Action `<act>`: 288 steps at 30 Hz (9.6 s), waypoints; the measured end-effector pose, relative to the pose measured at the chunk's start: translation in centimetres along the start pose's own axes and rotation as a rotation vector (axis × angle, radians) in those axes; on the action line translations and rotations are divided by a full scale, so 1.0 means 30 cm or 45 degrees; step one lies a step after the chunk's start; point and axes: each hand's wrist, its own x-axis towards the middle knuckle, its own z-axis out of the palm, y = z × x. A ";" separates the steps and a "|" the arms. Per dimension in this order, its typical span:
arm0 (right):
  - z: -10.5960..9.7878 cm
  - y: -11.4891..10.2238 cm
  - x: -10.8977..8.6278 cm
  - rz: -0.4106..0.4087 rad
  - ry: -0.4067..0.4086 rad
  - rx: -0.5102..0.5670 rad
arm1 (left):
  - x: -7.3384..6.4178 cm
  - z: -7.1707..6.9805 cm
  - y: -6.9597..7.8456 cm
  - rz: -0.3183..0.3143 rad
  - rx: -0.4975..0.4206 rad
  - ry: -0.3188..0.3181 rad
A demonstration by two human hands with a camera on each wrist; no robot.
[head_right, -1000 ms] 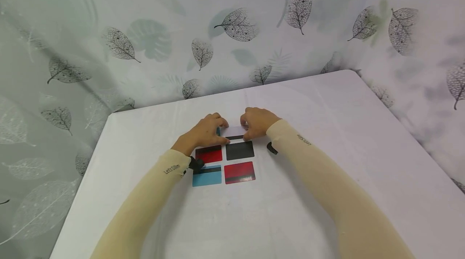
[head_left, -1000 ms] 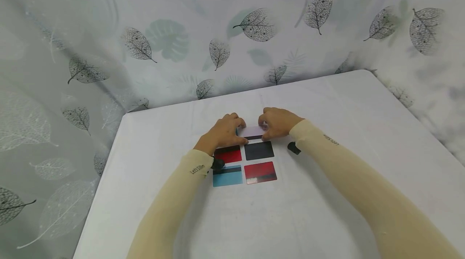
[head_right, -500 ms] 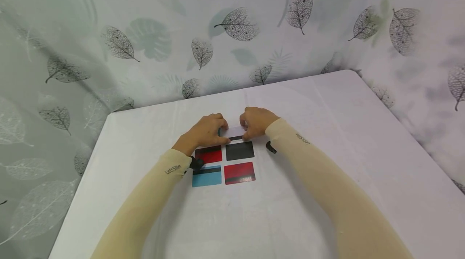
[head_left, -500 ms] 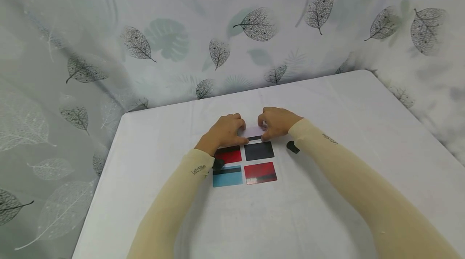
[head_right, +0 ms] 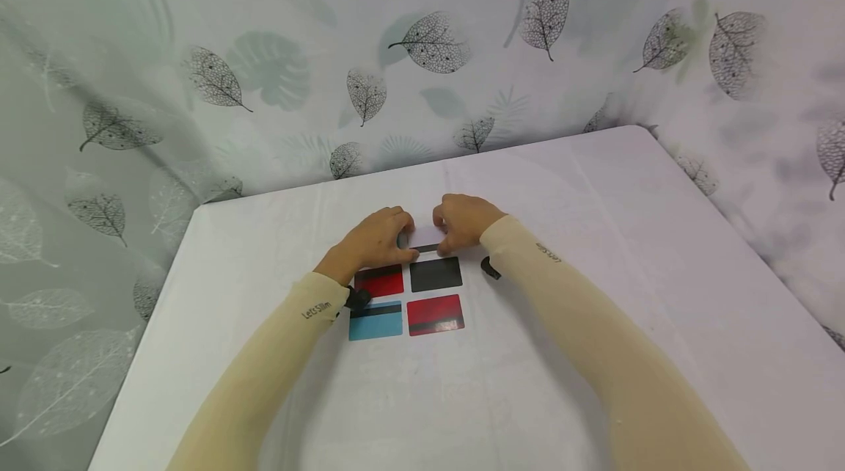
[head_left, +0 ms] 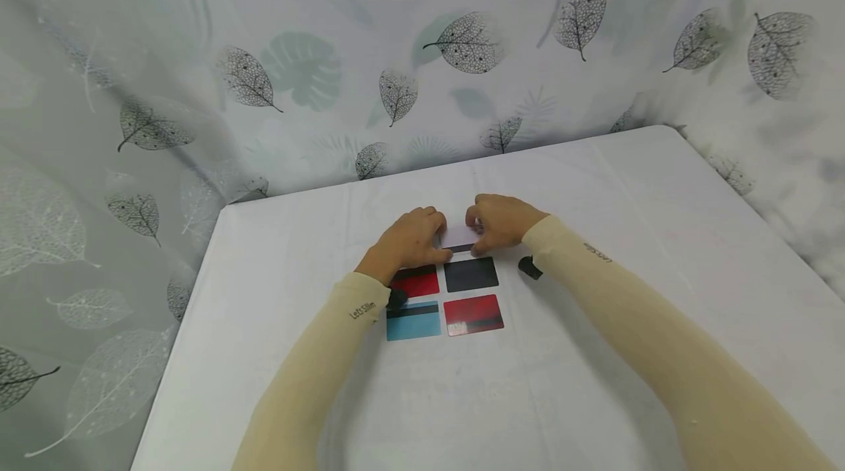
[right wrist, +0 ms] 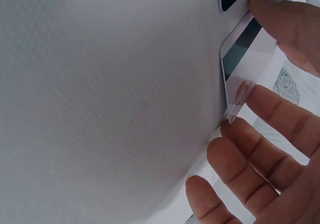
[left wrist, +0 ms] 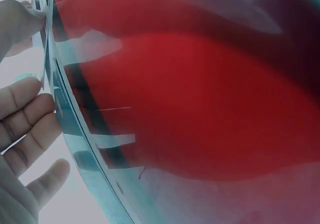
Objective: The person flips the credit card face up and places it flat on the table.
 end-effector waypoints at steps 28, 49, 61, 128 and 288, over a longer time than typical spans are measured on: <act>0.011 -0.001 0.014 -0.164 0.013 -0.011 | -0.006 0.023 -0.009 -0.026 -0.088 0.010; 0.006 0.007 0.006 -0.153 0.094 0.080 | -0.034 -0.008 -0.025 -0.037 -0.217 0.059; 0.008 -0.009 0.004 -0.126 0.145 0.082 | -0.050 -0.027 -0.022 -0.054 -0.277 0.147; -0.021 -0.034 0.001 -0.121 0.209 0.618 | -0.051 0.011 -0.022 -0.086 -0.498 0.053; 0.026 -0.003 -0.014 -0.041 0.086 -0.040 | -0.031 0.023 -0.014 -0.084 -0.188 0.008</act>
